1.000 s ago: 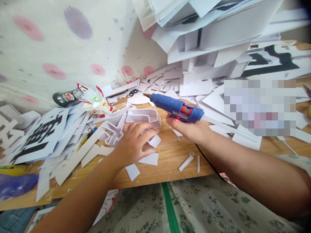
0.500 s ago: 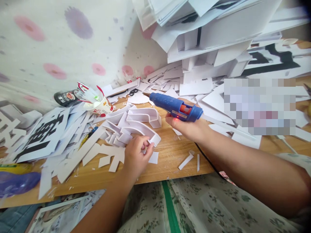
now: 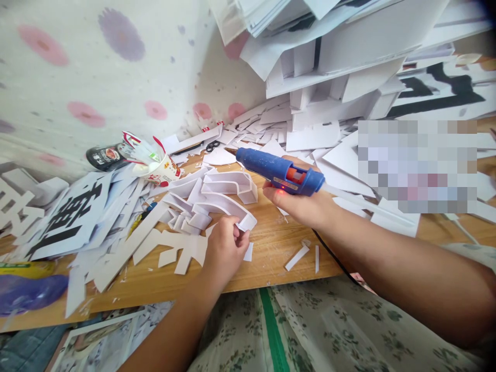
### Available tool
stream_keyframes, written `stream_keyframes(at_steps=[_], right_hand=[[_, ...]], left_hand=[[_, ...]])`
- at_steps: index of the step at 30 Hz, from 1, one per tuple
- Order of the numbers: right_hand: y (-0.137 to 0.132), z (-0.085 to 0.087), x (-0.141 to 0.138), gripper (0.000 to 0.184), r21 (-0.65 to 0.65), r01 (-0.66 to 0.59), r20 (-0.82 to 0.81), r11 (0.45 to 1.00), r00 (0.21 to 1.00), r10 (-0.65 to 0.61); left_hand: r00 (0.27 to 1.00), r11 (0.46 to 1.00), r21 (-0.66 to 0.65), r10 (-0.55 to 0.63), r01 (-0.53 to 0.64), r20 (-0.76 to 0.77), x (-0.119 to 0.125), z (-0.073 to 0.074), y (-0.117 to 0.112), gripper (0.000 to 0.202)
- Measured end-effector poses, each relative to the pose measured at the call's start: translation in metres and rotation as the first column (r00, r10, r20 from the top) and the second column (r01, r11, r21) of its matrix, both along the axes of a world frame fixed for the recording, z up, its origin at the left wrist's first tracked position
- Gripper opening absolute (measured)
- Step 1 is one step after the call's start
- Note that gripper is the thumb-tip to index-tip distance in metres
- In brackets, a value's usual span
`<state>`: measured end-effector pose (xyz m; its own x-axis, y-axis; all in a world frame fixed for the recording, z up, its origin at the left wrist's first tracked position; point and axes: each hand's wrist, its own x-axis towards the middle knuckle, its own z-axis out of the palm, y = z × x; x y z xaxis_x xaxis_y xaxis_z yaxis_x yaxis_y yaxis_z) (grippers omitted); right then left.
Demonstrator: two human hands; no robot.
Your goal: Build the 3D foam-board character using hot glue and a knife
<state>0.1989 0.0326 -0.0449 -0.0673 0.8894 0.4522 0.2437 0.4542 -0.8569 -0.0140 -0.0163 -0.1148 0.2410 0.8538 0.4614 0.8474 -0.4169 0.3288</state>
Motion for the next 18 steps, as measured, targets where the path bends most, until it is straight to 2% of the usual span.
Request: stream_keyframes(at_steps=[5, 9, 13, 18], right_hand=[[-0.002, 0.002, 0.001, 0.012, -0.019, 0.008, -0.001, 1.0, 1.0, -0.008], [-0.002, 0.002, 0.001, 0.013, -0.021, 0.015, 0.007, 1.0, 1.0, -0.014], [-0.002, 0.002, 0.001, 0.012, -0.032, 0.025, -0.002, 0.999, 1.0, -0.026], [-0.002, 0.002, 0.0, 0.01, -0.054, 0.055, -0.008, 0.997, 0.998, -0.056]], left_hand=[[0.996, 0.996, -0.057, 0.063, -0.066, -0.063, 0.003, 0.002, -0.002, 0.024], [0.985, 0.994, -0.037, 0.097, -0.103, -0.143, 0.008, 0.005, -0.002, 0.029], [0.979, 0.994, -0.045, 0.092, -0.102, -0.184, 0.011, 0.007, -0.002, 0.031], [0.985, 0.992, -0.094, 0.071, -0.086, -0.156, 0.009, 0.006, -0.002, 0.032]])
